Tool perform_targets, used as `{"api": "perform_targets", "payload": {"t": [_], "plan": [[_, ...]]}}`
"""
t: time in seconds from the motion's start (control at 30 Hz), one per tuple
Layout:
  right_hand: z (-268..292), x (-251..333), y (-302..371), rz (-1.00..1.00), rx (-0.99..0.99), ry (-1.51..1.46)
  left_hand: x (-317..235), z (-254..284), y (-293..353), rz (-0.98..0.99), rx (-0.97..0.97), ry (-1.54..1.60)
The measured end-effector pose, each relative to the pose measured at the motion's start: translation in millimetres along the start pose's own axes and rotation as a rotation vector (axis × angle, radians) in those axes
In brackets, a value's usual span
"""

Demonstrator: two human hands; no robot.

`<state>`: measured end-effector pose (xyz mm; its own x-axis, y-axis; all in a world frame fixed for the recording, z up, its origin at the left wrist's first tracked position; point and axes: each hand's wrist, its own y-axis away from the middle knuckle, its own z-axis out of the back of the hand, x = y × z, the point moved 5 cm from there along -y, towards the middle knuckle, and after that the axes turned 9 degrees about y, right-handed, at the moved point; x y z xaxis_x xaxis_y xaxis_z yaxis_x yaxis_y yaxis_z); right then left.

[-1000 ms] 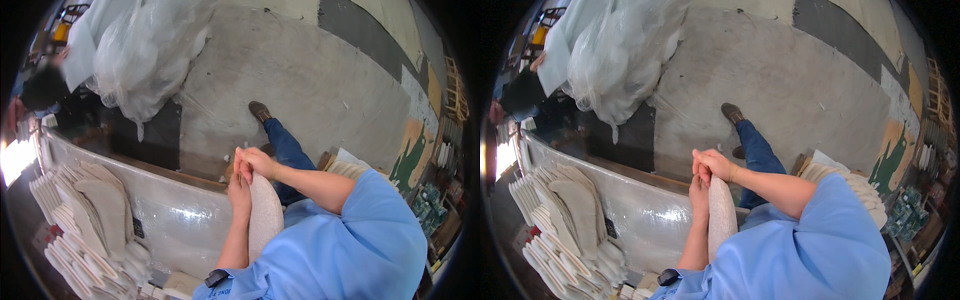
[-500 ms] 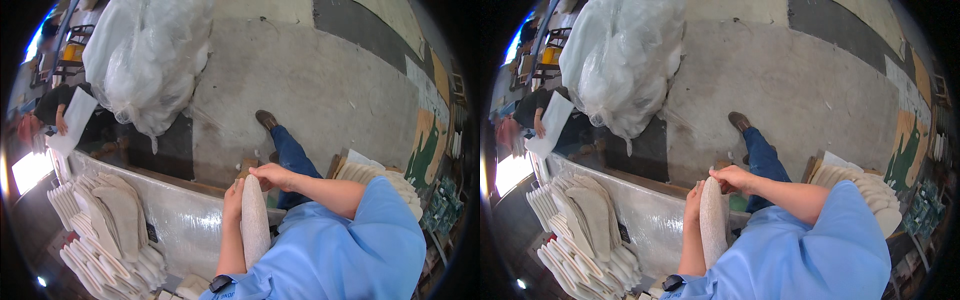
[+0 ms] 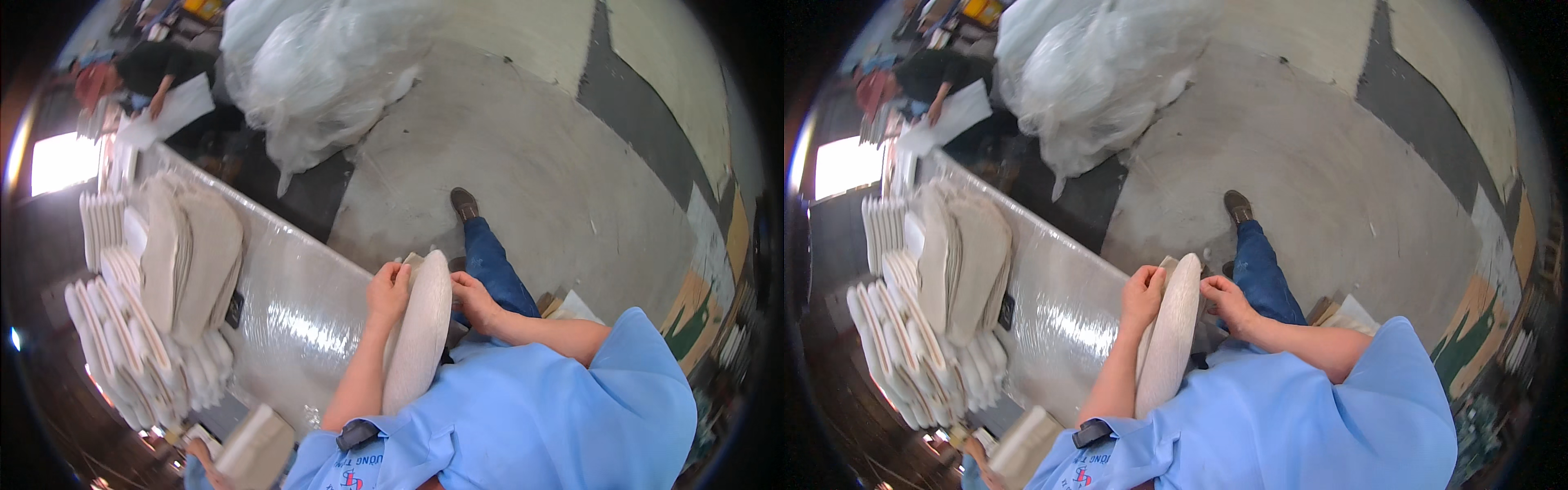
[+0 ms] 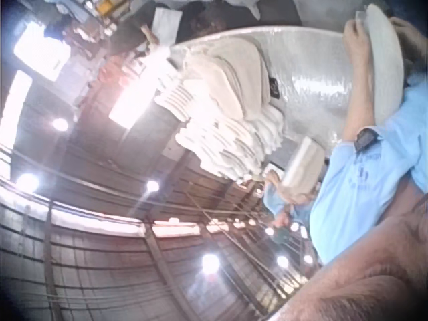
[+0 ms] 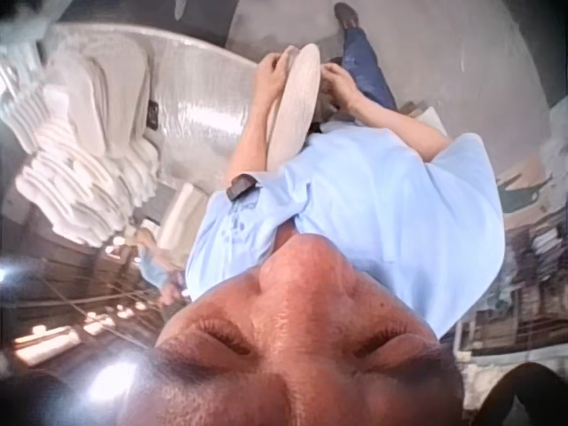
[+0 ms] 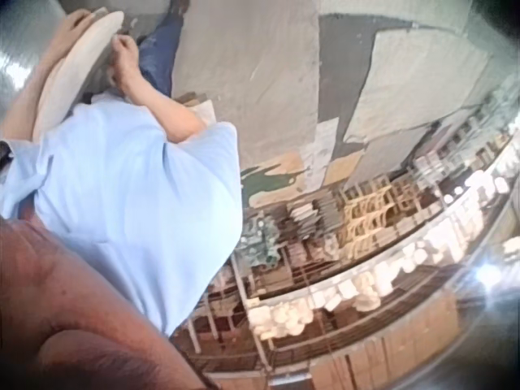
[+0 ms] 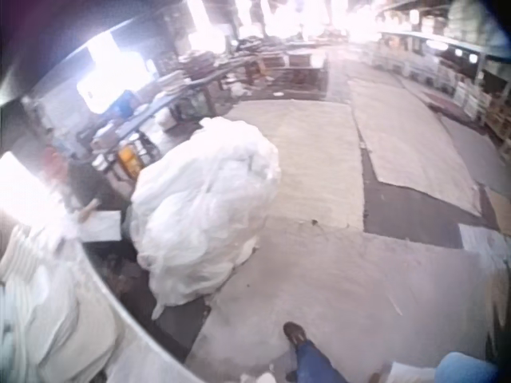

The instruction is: The person folds beige cushion covers one at a time on a plastic-wrapped table in a factory. They align edges, fold the covers in half, and place them into a growing stack. Other workers are visible in the background performing similar tasks.

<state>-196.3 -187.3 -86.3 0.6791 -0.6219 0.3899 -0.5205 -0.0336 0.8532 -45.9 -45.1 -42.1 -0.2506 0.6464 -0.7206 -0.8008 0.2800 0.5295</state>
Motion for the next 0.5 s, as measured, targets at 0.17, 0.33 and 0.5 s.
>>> {"api": "perform_targets", "payload": {"t": [0.17,0.33,0.5], "plan": [[-5,2,-13,0.020,0.012,0.050,31,34,58,0.156,0.160,-0.131],[-13,-4,-12,0.435,0.184,0.444,51,31,81,0.089,-0.249,-0.160],[3,-10,-21,0.272,0.242,0.367,54,43,75,0.022,-0.474,-0.104]]}}
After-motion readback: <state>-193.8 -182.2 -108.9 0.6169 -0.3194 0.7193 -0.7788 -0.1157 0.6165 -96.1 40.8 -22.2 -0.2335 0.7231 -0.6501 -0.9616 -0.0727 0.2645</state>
